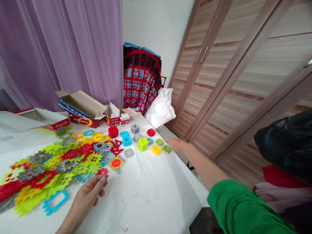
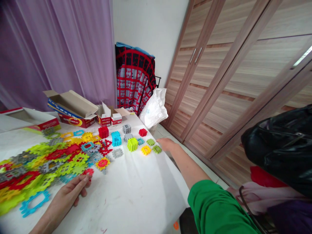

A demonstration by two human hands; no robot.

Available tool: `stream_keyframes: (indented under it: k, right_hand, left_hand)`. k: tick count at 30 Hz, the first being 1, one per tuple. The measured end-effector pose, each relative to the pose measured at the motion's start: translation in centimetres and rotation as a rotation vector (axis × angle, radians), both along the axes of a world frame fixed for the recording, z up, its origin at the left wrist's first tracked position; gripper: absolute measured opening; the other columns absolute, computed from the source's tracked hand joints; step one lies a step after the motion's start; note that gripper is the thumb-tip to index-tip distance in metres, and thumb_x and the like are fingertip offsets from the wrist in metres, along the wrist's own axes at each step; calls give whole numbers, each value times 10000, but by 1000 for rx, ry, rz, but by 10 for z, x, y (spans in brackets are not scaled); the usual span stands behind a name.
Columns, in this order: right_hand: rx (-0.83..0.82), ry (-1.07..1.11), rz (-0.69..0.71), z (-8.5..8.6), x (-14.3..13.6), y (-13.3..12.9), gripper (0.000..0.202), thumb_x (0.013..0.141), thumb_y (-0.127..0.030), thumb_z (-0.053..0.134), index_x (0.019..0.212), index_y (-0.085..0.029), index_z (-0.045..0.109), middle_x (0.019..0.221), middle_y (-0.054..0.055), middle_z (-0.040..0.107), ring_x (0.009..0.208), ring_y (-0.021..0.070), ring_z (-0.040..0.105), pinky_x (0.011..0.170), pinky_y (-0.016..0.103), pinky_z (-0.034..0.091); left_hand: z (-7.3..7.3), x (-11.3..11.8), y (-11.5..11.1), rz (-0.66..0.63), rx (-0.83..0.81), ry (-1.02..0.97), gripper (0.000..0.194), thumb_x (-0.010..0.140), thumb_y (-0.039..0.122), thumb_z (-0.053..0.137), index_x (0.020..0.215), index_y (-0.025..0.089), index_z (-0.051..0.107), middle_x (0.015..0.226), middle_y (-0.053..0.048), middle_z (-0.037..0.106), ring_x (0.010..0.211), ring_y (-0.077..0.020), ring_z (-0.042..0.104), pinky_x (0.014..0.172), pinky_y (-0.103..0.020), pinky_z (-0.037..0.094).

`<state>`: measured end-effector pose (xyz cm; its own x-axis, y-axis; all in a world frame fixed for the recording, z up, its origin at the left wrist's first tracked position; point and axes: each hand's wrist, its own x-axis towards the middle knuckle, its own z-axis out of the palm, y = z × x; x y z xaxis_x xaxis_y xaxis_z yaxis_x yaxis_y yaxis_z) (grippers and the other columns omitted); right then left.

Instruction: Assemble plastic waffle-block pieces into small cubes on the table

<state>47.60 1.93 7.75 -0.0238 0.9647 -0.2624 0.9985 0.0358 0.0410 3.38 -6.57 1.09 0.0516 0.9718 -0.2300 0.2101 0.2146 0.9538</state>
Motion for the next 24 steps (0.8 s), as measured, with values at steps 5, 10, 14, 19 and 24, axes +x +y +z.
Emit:
stream_keyframes:
  k: [5,10,14,19,24]
  right_hand:
    - [99,42,-124,5,-4,-13,522,682,-20,566,1143,-247,662,1088,40,708,981,199,645,792,254,462]
    - [403,79,-329,-14,-28,-44,343,894,-177,391,1115,-211,651,1085,60,708,984,179,646,817,254,471]
    - [607,185,-423,-58,-77,-66,431,929,-239,248,1104,-170,635,1051,90,713,854,174,680,761,260,519]
    - [943,771,-64,-99,-158,-76,271,828,-263,400,838,-212,667,825,53,729,775,177,683,728,255,537]
    - [896,917,129,-93,-222,-66,268,809,-252,412,816,-225,679,810,47,724,753,173,680,735,260,541]
  left_hand:
    - [-1,0,-1,-3,15,-22,658,561,774,605,854,184,608,748,-30,640,524,-124,516,362,-206,352]
    - [-3,-2,-1,-3,40,-62,611,584,737,626,847,186,619,745,-23,635,516,-120,527,359,-200,351]
    - [-4,0,-3,27,47,-106,582,591,709,635,855,191,613,718,3,605,497,-105,514,349,-192,338]
    - [-5,4,-6,12,72,-178,472,653,646,609,807,200,579,680,38,544,452,-70,485,332,-165,299]
    - [-12,4,-5,38,106,-136,443,685,629,574,782,196,564,686,19,572,429,-69,494,326,-174,331]
